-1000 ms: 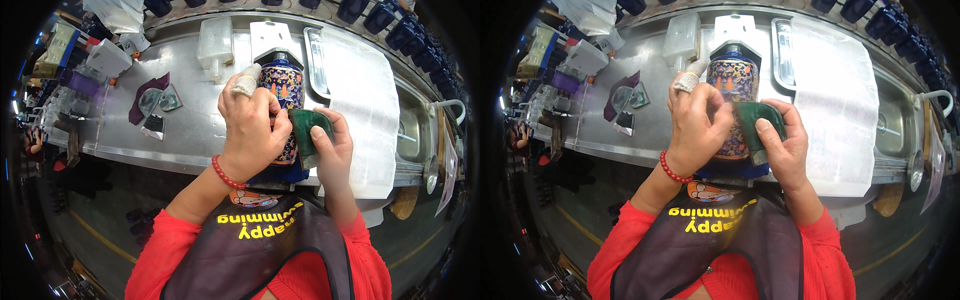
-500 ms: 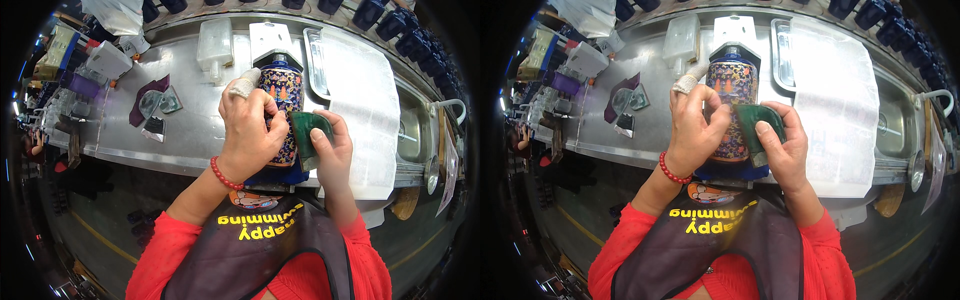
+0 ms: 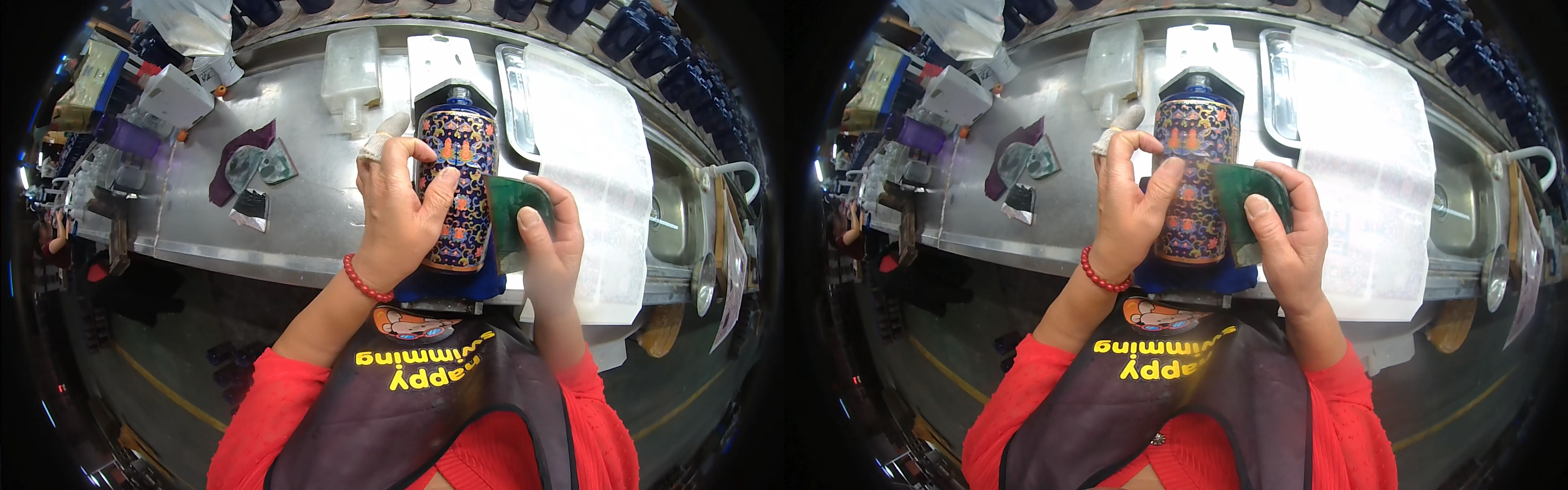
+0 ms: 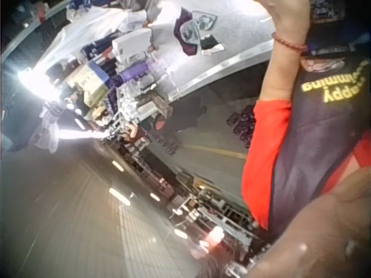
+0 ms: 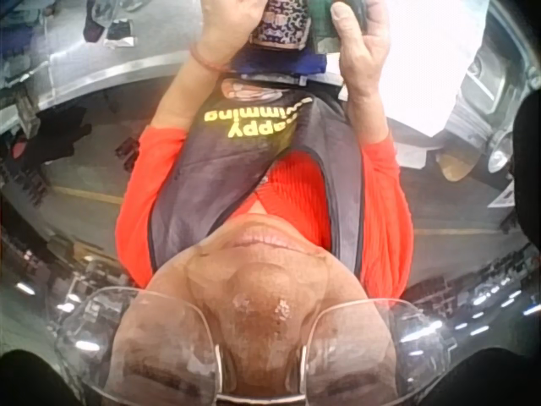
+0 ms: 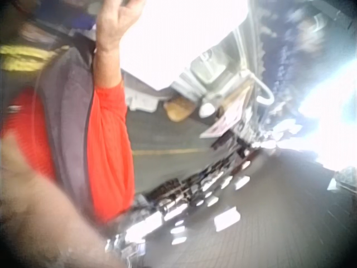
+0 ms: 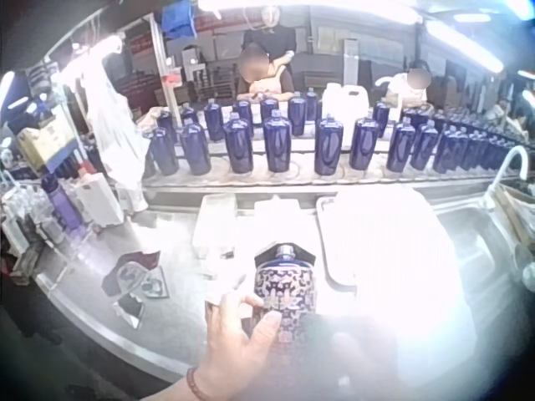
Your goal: The person holds a decorated ceramic vase in a blue cradle and repeatedly rubs its surface with a green abrasive pad. The person rotates the vase to treat different sides and continues the rubbing motion across the entire visible surface.
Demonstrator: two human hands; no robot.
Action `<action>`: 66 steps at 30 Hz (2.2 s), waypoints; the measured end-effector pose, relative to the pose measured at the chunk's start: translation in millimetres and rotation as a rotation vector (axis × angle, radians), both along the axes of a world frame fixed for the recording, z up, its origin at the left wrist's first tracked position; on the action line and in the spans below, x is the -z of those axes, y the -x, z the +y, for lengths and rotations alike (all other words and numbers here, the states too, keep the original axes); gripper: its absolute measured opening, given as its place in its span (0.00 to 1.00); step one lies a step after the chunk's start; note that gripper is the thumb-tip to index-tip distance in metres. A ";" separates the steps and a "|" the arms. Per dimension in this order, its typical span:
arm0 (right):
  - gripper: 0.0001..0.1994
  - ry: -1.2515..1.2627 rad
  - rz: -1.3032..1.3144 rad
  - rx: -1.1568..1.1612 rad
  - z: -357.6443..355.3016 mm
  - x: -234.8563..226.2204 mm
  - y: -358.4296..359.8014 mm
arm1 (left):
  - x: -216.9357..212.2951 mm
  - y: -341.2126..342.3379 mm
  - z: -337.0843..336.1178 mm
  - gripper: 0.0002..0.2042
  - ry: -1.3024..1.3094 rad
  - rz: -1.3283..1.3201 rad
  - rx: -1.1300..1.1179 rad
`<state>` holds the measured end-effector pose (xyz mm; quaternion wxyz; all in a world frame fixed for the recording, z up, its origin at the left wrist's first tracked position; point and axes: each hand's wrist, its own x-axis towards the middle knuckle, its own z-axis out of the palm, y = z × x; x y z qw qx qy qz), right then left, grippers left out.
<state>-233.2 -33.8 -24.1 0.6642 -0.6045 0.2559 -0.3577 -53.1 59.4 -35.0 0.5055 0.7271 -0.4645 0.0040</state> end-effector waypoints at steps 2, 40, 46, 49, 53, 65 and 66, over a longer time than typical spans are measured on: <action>0.20 0.004 -0.031 0.007 -1.8 0.1 -0.8 | 0.7 -5.4 1.9 0.17 0.007 0.168 0.083; 0.37 1.155 0.501 -0.035 4.5 -9.7 -18.6 | 19.1 11.7 16.0 0.29 0.084 0.453 0.175; 0.37 1.113 0.491 -0.038 4.4 -8.9 -18.8 | 21.4 11.9 15.7 0.29 0.096 0.422 0.176; 0.37 1.138 0.486 -0.043 3.2 -9.1 -18.6 | 24.2 11.2 15.7 0.27 0.152 0.550 0.211; 0.37 1.139 0.483 -0.041 3.3 -10.0 -19.2 | 27.0 8.6 14.8 0.25 0.205 0.675 0.247; 0.36 1.129 0.506 -0.069 9.3 -7.4 -9.2 | 29.3 4.2 20.4 0.29 0.131 0.403 0.225; 0.36 1.138 0.516 -0.069 9.8 -7.2 -8.5 | 30.2 4.4 20.4 0.30 0.121 0.390 0.224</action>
